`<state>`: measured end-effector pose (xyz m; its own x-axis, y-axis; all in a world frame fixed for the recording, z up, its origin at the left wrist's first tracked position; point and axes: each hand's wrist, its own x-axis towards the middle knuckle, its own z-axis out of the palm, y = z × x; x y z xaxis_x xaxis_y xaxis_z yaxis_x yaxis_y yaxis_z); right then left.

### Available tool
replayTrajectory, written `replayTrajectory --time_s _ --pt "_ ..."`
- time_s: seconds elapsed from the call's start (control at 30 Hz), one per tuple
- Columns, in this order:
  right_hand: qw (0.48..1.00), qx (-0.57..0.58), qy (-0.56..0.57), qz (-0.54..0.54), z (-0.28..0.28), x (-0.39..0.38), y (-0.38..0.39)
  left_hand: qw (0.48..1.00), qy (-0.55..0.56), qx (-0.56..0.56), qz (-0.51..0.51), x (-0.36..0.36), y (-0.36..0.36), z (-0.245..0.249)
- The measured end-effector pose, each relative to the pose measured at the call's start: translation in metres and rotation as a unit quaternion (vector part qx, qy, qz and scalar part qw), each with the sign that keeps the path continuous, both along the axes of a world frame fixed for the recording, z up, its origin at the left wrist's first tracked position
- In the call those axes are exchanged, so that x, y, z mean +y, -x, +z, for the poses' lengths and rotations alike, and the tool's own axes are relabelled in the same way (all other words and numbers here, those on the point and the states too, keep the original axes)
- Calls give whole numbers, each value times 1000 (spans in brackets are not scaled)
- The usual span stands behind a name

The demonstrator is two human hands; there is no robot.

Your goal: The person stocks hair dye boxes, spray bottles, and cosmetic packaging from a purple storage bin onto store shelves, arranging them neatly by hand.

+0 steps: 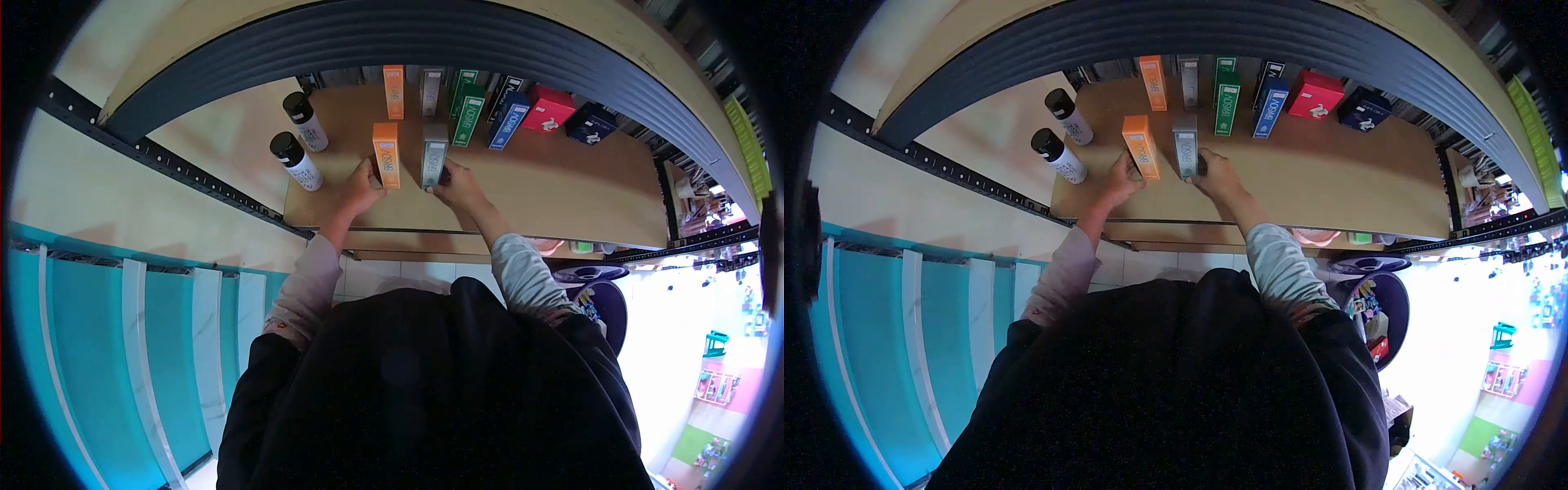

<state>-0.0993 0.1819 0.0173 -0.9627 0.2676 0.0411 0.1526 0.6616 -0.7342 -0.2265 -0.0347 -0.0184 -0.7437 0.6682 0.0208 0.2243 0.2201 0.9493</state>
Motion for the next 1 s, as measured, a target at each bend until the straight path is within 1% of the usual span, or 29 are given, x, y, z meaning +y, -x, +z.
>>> replayTrajectory --time_s 0.07,0.2,0.23,0.33,0.5,0.53,0.6,0.63,0.73,0.83,0.9,1.0 --pt "1000 -3 1 5 1 0 1 1000 19 14 12 3 -5 7" --pt "1000 13 1 17 7 -2 0 996 52 65 41 6 -7 5" --pt "1000 22 -4 18 8 -3 0 995 52 67 43 7 -8 6" --pt "999 -2 23 26 8 -4 3 995 55 66 45 7 -9 6" --pt "999 -4 16 30 2 -3 5 994 73 77 29 2 -6 7" --pt "999 -2 18 31 2 -2 5 996 64 63 24 2 -4 5" --pt "995 92 -29 26 -3 0 0 998 46 33 12 1 -3 0" --pt "988 140 -54 24 -4 1 -1 998 51 36 18 1 -3 -2" --pt "983 102 92 -120 8 11 -17 997 52 38 30 -2 -5 -1" --pt "972 71 44 -219 16 37 -9 999 13 18 25 -2 -13 4" --pt "970 104 -24 -218 -1 52 10 999 -32 8 17 -1 -16 11" --pt "968 150 -93 -181 -18 65 35 1000 -7 -6 29 -1 -23 27"
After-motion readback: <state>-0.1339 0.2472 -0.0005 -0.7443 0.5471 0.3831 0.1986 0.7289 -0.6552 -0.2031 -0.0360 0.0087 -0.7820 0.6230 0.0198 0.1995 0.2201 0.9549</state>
